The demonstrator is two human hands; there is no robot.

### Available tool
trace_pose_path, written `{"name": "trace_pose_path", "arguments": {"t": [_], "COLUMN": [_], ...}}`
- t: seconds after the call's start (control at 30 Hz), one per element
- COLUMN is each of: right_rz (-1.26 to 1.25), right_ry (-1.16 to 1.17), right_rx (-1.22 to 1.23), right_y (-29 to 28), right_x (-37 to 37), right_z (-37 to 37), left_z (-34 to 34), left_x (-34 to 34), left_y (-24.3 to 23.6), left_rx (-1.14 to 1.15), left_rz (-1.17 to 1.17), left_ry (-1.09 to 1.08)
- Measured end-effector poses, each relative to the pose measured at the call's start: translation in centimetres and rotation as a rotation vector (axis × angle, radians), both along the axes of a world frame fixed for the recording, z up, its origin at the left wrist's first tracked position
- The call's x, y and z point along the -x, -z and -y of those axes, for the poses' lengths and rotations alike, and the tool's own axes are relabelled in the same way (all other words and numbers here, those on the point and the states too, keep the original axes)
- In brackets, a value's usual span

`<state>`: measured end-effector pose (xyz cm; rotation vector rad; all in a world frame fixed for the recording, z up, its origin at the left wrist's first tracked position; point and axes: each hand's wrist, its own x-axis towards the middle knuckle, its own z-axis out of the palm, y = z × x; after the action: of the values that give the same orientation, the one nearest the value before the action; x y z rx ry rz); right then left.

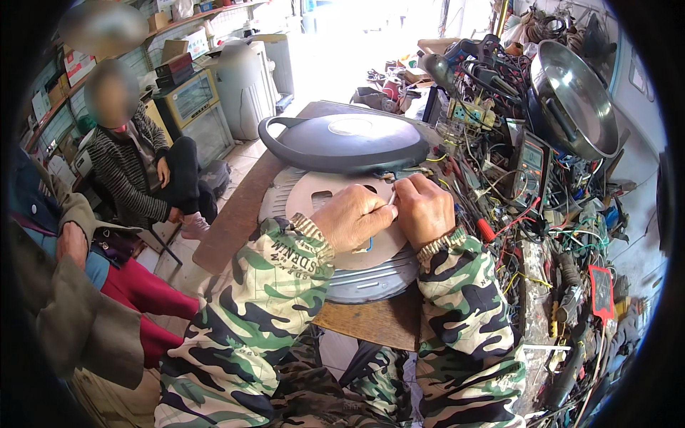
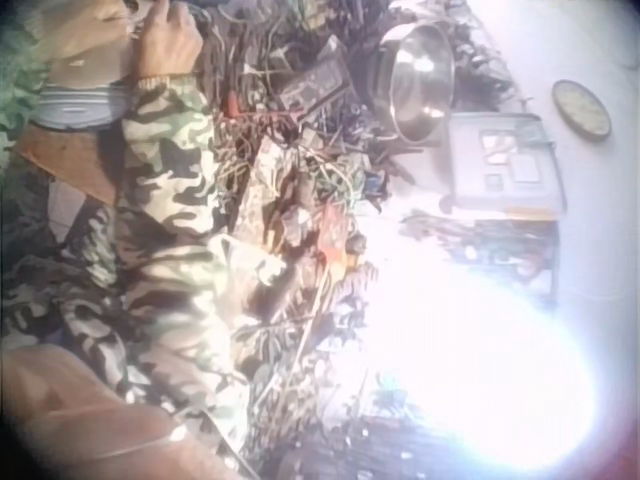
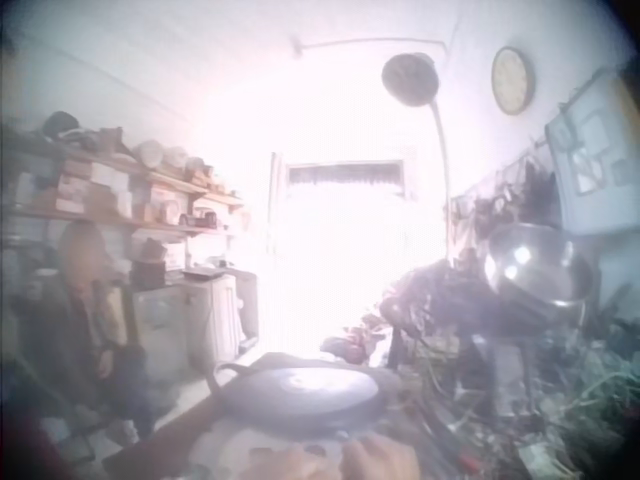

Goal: The person works on the underside of a round electric appliance, stripping wire ends with pliers and twisting wires together by hand. They repeatedly cut and twist small wire segments while seated at a cluttered workbench.

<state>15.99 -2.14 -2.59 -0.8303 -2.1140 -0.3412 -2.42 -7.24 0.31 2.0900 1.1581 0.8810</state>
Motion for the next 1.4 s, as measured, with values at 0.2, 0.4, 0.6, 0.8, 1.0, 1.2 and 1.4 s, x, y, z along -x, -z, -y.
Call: {"name": "trace_pose_path", "arguments": {"t": [0.2,0.4,0.6,0.8,1.0,1.2,1.4], "right_rz": [0.019,-0.086,-0.557,-0.337,-0.345,-0.352,-0.313], "right_ry": [0.037,-0.012,-0.146,-0.303,-0.257,-0.248,-0.222], "right_rx": [-0.003,0.004,0.778,0.565,0.585,0.499,0.464], "right_y": [0.2,-0.5,-0.7,-0.9,0.3,0.0,0.1], "right_x": [0.2,-0.3,-1.8,-3.1,-2.3,-1.5,-2.4], "right_z": [-0.8,0.3,-1.6,-1.7,-2.5,-2.3,-2.7], "left_z": [0.0,-0.1,0.1,-0.1,-0.4,0.3,-0.5], "left_x": [-0.1,0.1,0.3,-0.1,0.4,0.6,0.1], "left_y": [0.1,0.2,-0.3,-0.4,0.4,-0.3,0.1], "left_rx": [-0.014,0.029,0.085,0.093,0.102,0.105,0.12], "left_rz": [0.036,0.152,0.057,0.064,0.085,0.079,0.079], "left_ry": [0.0,-0.066,-0.055,-0.025,-0.029,-0.054,-0.029]}}
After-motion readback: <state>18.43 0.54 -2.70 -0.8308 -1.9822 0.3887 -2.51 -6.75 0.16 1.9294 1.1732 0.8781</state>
